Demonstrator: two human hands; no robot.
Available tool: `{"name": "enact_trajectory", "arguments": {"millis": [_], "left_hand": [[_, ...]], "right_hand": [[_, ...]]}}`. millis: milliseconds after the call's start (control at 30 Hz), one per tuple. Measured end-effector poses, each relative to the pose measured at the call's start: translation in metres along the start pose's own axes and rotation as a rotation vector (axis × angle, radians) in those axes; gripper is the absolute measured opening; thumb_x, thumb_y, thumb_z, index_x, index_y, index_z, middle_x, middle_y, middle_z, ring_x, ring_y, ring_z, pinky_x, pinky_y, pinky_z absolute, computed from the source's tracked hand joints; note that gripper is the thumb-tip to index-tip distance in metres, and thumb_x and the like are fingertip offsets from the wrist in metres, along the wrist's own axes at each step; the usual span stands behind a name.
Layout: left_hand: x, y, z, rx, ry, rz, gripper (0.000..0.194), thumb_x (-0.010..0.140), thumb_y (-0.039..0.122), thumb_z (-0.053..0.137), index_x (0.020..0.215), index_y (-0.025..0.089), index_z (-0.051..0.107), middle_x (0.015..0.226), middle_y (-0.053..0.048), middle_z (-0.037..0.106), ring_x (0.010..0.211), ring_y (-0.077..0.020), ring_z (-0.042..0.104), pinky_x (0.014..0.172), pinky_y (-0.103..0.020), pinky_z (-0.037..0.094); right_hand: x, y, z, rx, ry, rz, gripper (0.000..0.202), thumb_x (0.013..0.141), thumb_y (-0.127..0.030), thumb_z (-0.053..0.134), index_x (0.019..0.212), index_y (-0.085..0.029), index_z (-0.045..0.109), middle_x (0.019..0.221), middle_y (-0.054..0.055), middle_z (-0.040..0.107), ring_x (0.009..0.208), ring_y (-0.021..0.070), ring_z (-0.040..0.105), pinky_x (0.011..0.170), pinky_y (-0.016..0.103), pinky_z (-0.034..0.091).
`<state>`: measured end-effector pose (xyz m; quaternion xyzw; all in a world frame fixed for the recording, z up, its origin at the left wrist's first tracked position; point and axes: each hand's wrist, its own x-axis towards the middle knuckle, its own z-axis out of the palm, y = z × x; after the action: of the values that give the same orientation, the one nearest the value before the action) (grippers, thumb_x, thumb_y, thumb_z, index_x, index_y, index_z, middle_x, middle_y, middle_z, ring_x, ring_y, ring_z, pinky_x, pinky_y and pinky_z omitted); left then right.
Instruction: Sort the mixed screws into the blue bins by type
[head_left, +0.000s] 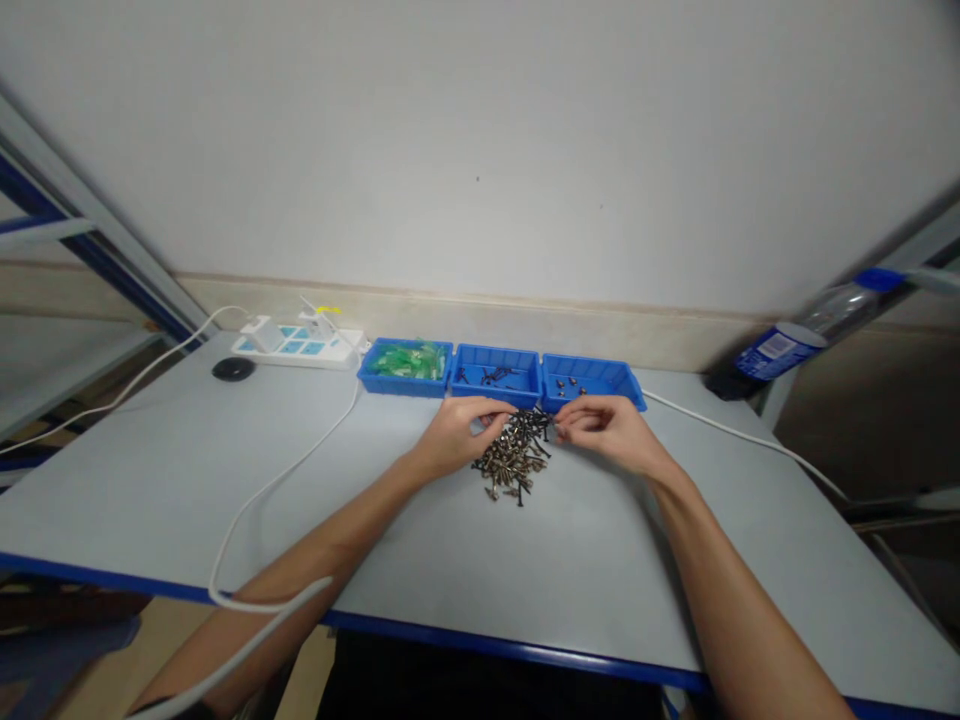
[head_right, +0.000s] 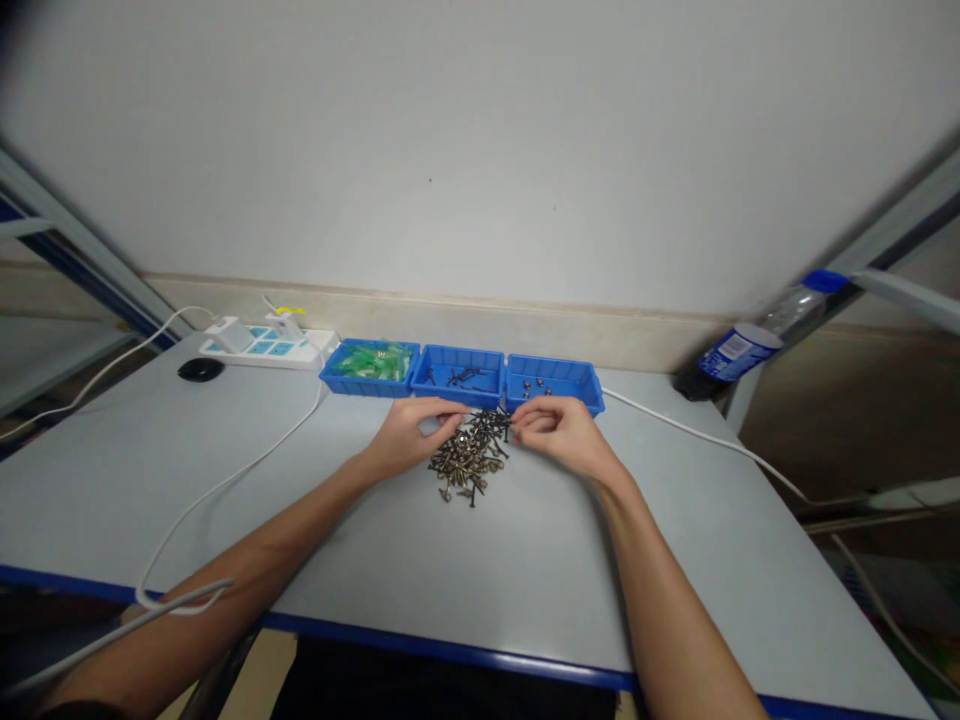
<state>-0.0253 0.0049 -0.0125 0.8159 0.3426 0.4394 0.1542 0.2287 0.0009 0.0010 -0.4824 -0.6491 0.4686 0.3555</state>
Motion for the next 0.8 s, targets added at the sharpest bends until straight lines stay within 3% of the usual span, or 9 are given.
{"name": "enact_trajectory", "arguments": {"millis": [100, 300, 467, 567, 667, 800], "left_hand": [[0.0, 0.005, 0.0, -0.085, -0.017, -0.096, 0.02, 0.09, 0.019, 0.061, 0.103, 0.015, 0.076, 0.091, -0.006, 0.08, 0.067, -0.0129, 0.07, 0.071, -0.026, 0.059], [-0.001, 0.013, 0.004, -0.416, -0.159, -0.252, 0.028, 0.089, 0.024, 0.065, 0.114, 0.014, 0.071, 0.096, -0.008, 0.078, 0.084, -0.016, 0.074, 0.079, -0.027, 0.061], [0.0, 0.014, 0.007, -0.613, -0.131, -0.373, 0.019, 0.084, 0.027, 0.072, 0.097, 0.015, 0.075, 0.094, -0.008, 0.078, 0.086, -0.0178, 0.075, 0.082, -0.029, 0.062], [0.002, 0.01, 0.006, -0.687, -0.116, -0.436, 0.02, 0.079, 0.029, 0.077, 0.093, 0.015, 0.076, 0.09, -0.008, 0.079, 0.082, -0.0189, 0.076, 0.081, -0.031, 0.062], [0.006, 0.002, 0.003, -0.675, 0.02, -0.466, 0.021, 0.074, 0.03, 0.081, 0.089, 0.015, 0.077, 0.09, -0.009, 0.079, 0.083, -0.0212, 0.077, 0.085, -0.035, 0.063], [0.012, -0.009, -0.002, -0.617, 0.303, -0.513, 0.028, 0.072, 0.032, 0.082, 0.094, 0.014, 0.077, 0.096, -0.011, 0.08, 0.091, -0.0252, 0.077, 0.094, -0.042, 0.061]], "right_hand": [[-0.001, -0.003, 0.006, 0.099, -0.036, 0.018, 0.021, 0.067, -0.022, 0.077, 0.086, -0.015, 0.077, 0.073, 0.009, 0.078, 0.069, 0.0216, 0.075, 0.069, 0.033, 0.059], [-0.001, -0.003, 0.014, 0.225, -0.1, -0.04, 0.022, 0.071, -0.032, 0.083, 0.089, -0.019, 0.082, 0.077, 0.009, 0.079, 0.072, 0.0226, 0.076, 0.076, 0.039, 0.061], [0.0, -0.004, 0.019, 0.265, -0.183, -0.054, 0.018, 0.077, -0.032, 0.081, 0.092, -0.022, 0.081, 0.079, 0.007, 0.079, 0.073, 0.0184, 0.075, 0.076, 0.034, 0.06], [0.001, -0.007, 0.022, 0.271, -0.149, -0.066, 0.02, 0.077, -0.034, 0.081, 0.09, -0.02, 0.079, 0.079, 0.007, 0.079, 0.073, 0.0185, 0.074, 0.075, 0.034, 0.059], [0.002, -0.007, 0.022, 0.105, -0.019, -0.092, 0.024, 0.078, -0.039, 0.077, 0.09, -0.018, 0.077, 0.078, 0.008, 0.077, 0.068, 0.0189, 0.072, 0.069, 0.034, 0.058], [0.002, -0.001, 0.016, -0.472, 0.061, -0.262, 0.019, 0.08, -0.025, 0.065, 0.092, -0.017, 0.078, 0.079, 0.008, 0.075, 0.066, 0.0189, 0.067, 0.067, 0.034, 0.053]]}}
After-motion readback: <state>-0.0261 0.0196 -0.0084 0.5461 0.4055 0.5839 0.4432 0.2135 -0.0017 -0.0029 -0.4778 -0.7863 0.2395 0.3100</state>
